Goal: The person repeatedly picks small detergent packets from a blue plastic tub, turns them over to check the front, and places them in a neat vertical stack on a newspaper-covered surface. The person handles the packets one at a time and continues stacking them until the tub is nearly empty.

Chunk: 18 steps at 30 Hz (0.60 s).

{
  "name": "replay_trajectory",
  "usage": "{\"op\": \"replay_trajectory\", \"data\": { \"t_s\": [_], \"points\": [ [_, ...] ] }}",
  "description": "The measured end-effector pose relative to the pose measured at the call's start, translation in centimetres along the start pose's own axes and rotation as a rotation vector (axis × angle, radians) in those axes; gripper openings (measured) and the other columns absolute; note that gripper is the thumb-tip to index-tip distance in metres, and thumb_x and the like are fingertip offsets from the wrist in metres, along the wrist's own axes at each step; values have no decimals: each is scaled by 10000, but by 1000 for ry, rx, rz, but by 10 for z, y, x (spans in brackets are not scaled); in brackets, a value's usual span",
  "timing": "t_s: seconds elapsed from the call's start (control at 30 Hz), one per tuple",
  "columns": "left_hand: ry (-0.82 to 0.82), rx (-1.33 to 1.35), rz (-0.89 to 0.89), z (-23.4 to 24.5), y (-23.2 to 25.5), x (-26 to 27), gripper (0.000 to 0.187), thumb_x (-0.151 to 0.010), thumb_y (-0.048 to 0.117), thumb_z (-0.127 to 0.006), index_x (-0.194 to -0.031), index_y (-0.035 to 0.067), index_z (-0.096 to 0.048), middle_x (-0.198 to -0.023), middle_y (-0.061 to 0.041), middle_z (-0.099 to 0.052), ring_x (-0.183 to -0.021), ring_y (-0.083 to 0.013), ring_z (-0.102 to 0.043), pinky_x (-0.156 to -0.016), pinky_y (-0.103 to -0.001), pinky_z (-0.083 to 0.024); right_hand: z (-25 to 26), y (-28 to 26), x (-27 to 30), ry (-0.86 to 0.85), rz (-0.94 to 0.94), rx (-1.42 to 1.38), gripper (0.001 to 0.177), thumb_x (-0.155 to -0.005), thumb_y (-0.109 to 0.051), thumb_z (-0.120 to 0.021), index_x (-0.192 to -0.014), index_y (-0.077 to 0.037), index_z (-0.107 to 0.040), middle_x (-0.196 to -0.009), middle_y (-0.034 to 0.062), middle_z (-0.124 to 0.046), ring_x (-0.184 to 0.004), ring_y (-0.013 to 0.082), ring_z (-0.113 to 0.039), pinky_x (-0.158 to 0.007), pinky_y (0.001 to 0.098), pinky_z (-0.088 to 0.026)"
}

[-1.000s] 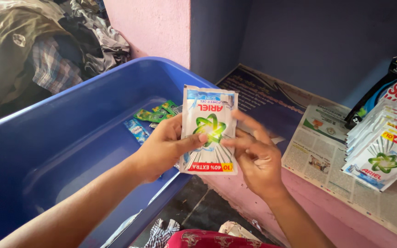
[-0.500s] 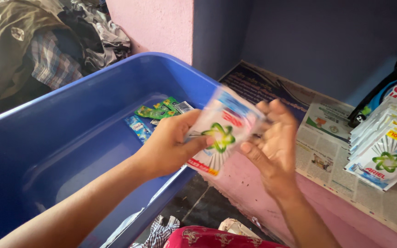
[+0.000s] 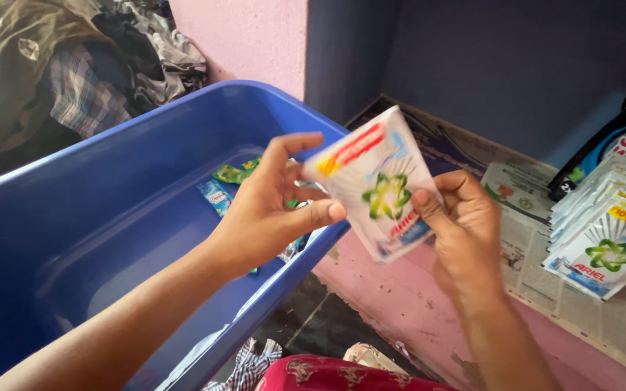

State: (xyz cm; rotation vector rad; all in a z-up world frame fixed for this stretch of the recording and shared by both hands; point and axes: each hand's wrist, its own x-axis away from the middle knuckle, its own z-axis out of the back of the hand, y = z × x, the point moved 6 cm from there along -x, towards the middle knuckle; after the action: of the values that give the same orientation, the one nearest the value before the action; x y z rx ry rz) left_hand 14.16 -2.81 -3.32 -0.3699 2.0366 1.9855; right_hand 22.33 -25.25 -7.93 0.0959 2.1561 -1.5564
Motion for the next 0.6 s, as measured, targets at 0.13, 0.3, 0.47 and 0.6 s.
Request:
{"op": "replay_trajectory", "data": {
  "t_s": [0.13, 0.3, 0.47, 0.6],
  "points": [
    [-136, 15, 186, -13, -25, 3, 448, -876, 82, -753, -1285, -19, -598, -1055, -67, -758, -941, -111, -709, -837, -304, -608, -13, 37, 12, 124, -94, -279, 182, -965, -154, -692, -1091, -48, -614, -1004, 86, -734, -818, 133, -701, -676, 252, -577],
    [-60, -173, 192, -6, -35, 4, 282, -896, 29, -700, -1171, -32, -679, -1075, -82, -787, -949, -104, -719, -853, -277, -594, -27, 51, 27, 80, -166, -382, 232, -961, -154, -681, -1147, -30, -620, -1054, 96, -738, -917, 142, -693, -819, 288, -565],
    [-86, -19, 185, -7, -35, 1, 318, -910, 3, -668, -1225, -41, -668, -1120, -87, -774, -1007, -113, -725, -908, -275, -595, -19, 53, 30, 113, -215, -240, 251, -967, -120, -686, -1187, -9, -639, -1046, 83, -738, -892, 114, -669, -791, 264, -518],
    [-78, -67, 214, -6, -38, 3, 300, -926, 20, -657, -1220, -40, -672, -1121, -90, -781, -1009, -114, -729, -907, -283, -602, -15, 57, 33, 94, -237, -242, 231, -946, -116, -682, -1146, -2, -658, -997, 81, -761, -847, 104, -674, -741, 241, -514]
  ]
}}
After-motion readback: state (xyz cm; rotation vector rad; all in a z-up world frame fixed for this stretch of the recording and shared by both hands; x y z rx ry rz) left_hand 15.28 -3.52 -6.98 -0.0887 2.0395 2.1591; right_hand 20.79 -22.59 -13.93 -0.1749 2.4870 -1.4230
